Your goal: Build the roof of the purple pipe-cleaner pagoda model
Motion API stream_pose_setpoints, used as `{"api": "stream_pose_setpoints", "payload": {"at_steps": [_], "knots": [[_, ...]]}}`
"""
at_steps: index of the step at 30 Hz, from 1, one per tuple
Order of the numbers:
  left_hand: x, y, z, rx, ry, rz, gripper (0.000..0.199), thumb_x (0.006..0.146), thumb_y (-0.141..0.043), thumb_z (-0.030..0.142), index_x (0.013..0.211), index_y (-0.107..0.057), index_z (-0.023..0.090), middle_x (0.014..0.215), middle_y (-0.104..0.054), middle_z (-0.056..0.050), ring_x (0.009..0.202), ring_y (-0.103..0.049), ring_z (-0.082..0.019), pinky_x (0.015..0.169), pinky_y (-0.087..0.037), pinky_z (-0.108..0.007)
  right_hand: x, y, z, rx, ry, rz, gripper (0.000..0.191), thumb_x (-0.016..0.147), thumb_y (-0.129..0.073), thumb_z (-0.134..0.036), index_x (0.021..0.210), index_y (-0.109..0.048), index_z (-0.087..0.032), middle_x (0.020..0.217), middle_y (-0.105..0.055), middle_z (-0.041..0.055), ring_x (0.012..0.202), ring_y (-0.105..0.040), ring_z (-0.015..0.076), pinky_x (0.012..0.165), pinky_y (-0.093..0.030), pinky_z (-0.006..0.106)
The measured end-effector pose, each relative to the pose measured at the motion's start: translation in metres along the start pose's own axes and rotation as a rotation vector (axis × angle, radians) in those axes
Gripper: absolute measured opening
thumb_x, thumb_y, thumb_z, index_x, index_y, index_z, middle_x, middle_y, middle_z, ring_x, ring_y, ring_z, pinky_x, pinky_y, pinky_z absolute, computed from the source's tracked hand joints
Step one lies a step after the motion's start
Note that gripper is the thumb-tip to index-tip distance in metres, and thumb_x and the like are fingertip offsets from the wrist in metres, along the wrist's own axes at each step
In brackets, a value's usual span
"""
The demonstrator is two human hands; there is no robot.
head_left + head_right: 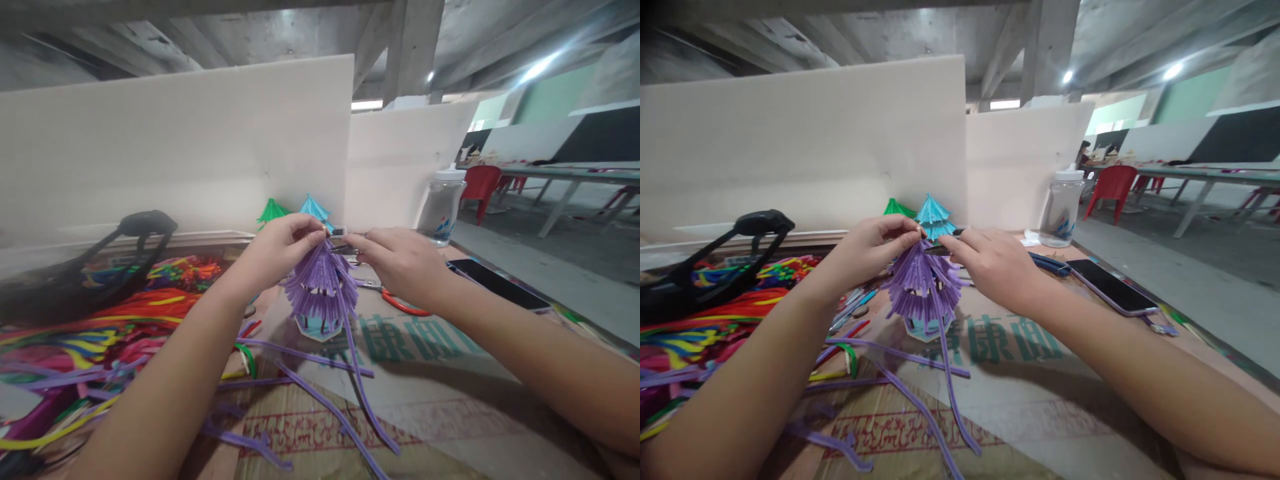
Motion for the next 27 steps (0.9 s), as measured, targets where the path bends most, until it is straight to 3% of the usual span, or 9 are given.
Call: {"api": "stream_pose_setpoints", "payload": {"at_steps": [14, 27], "knots": [[0.0001, -0.0003, 0.0036, 0.035, -0.024, 0.024, 0.027, 0.092, -0.05, 0.038, 0.091, -0.067, 0.017, 0.085, -0.069, -0.003, 0.078, -0.062, -0.016, 0.072, -0.046, -0.028, 0.0015, -0.0001, -0.0015, -0.004, 0.0, -0.017, 0.032, 0.101, -0.039, -0.025, 0.127, -0.058, -0.02, 0.094, -0.07, 0.0065, 0.08, -0.059, 0.0187, 0.067, -0.04, 0.033], [0.0001, 0.0006, 0.0076, 0.061, -0.029, 0.03, 0.026, 0.092, -0.05, 0.036, 0.09, -0.067, 0.016, 0.085, -0.069, -0.004, 0.079, -0.062, -0.017, 0.071, -0.046, -0.027, 0.0012, -0.0011, -0.0026, 0.044, 0.014, -0.019, 0.032, 0.1, -0.039, -0.017, 0.125, -0.059, -0.016, 0.099, -0.071, 0.0085, 0.084, -0.061, 0.019, 0.069, -0.041, 0.033]]}}
Point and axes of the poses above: each hand's wrist, its own x-axis towards the middle knuckle, its own y-axis out of the back of the hand, z = x × y, the point moved 7 cm from there along x, towards the middle knuckle
